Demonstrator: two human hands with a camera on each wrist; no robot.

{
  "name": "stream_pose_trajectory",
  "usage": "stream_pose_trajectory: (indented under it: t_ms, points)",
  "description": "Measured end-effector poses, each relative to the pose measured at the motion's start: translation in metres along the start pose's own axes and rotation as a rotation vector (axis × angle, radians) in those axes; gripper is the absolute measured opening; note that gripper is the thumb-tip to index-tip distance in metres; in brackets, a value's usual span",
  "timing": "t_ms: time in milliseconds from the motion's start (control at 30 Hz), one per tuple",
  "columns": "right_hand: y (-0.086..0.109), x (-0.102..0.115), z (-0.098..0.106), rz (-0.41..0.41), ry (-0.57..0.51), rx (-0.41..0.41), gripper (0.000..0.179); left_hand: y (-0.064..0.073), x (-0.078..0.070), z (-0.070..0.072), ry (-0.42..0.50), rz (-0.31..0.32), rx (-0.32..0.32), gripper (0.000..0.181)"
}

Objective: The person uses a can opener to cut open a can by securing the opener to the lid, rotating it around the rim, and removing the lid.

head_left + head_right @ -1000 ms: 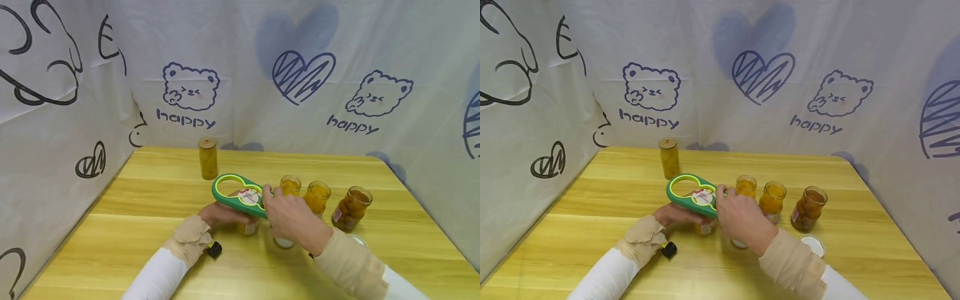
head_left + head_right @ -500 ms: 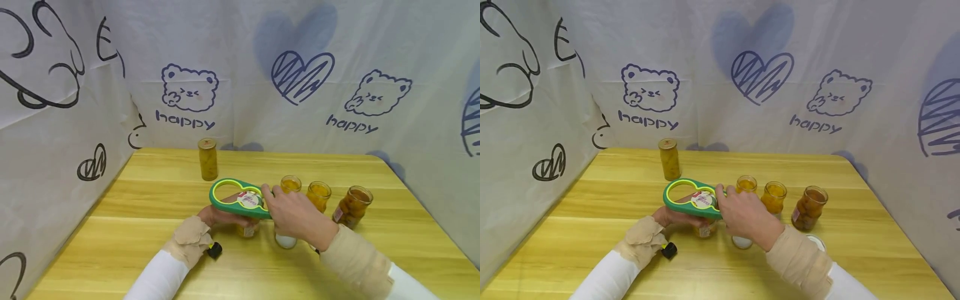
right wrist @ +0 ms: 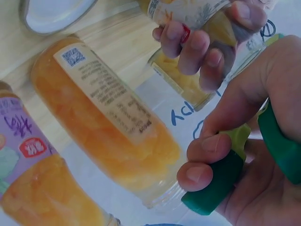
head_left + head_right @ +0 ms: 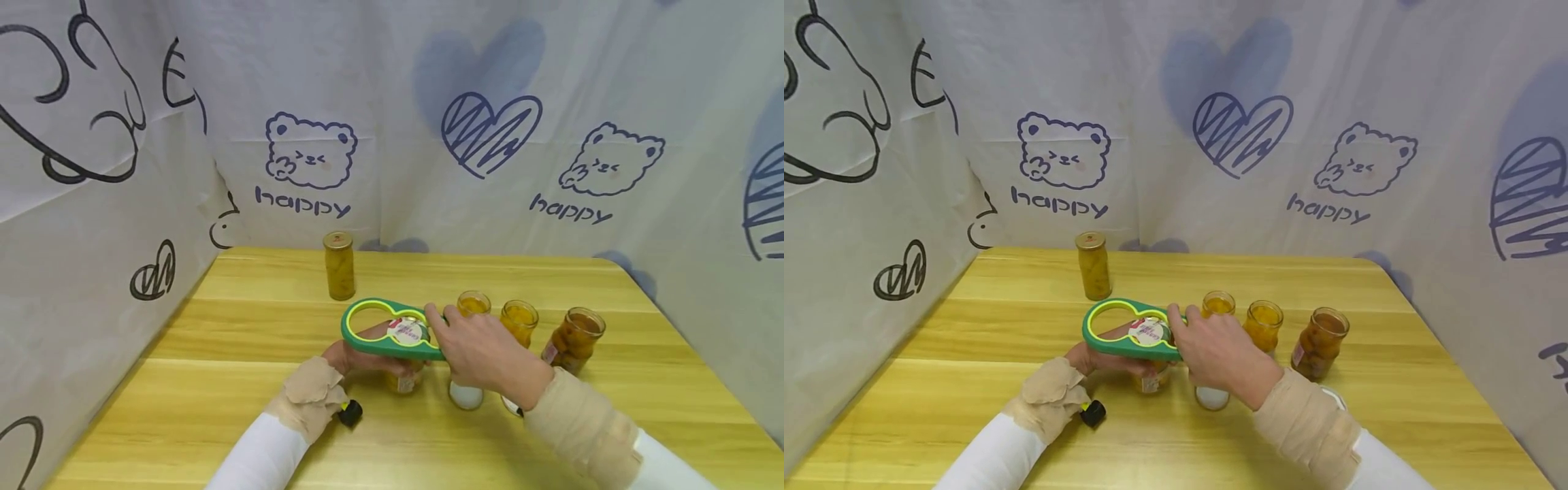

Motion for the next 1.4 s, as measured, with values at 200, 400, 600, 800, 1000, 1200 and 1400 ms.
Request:
stream_pose_trajectory:
  t_ms: [200,400,600,800,1000,1200,1400]
  points:
    - [-0.001,0.000,0.000,0.021,0.004,-0.015,0.061,0.003,0.006,0.001,0.016,0.019,0.030,0.047]
    - [-0.003,-0.001,0.007,0.002,-0.004,-0.009,0.064,0.003,0.006,-0.001,0.101,0.007,0.048,0.046]
    - [-0.002,-0.004,0.017,-0.042,-0.021,0.006,0.073,0.001,0.010,-0.002,0.129,0.063,0.009,0.046]
    - [0.001,-0.005,0.020,-0.077,-0.119,0.021,0.070,-0.002,0.015,-0.002,0.083,0.097,-0.050,0.041]
    - [0.006,-0.008,0.017,-0.124,-0.283,0.022,0.072,-0.006,0.016,-0.001,0.052,0.066,-0.105,0.041]
    - [0.015,-0.014,0.014,-0.149,-0.400,-0.037,0.074,-0.016,0.016,0.002,0.010,0.067,-0.155,0.046]
    - [0.021,-0.020,0.012,-0.159,-0.573,-0.124,0.069,-0.025,0.017,0.004,0.040,0.031,-0.159,0.047]
Point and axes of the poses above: each hand's wrist, its own y-axis away from the middle knuckle, its own z-axis out of the back of the hand, x = y × z, the point moved 6 cm from there along -y, towards the middle knuckle, and after that the axes turned 1 degree about -x, right-handed, at the moved point
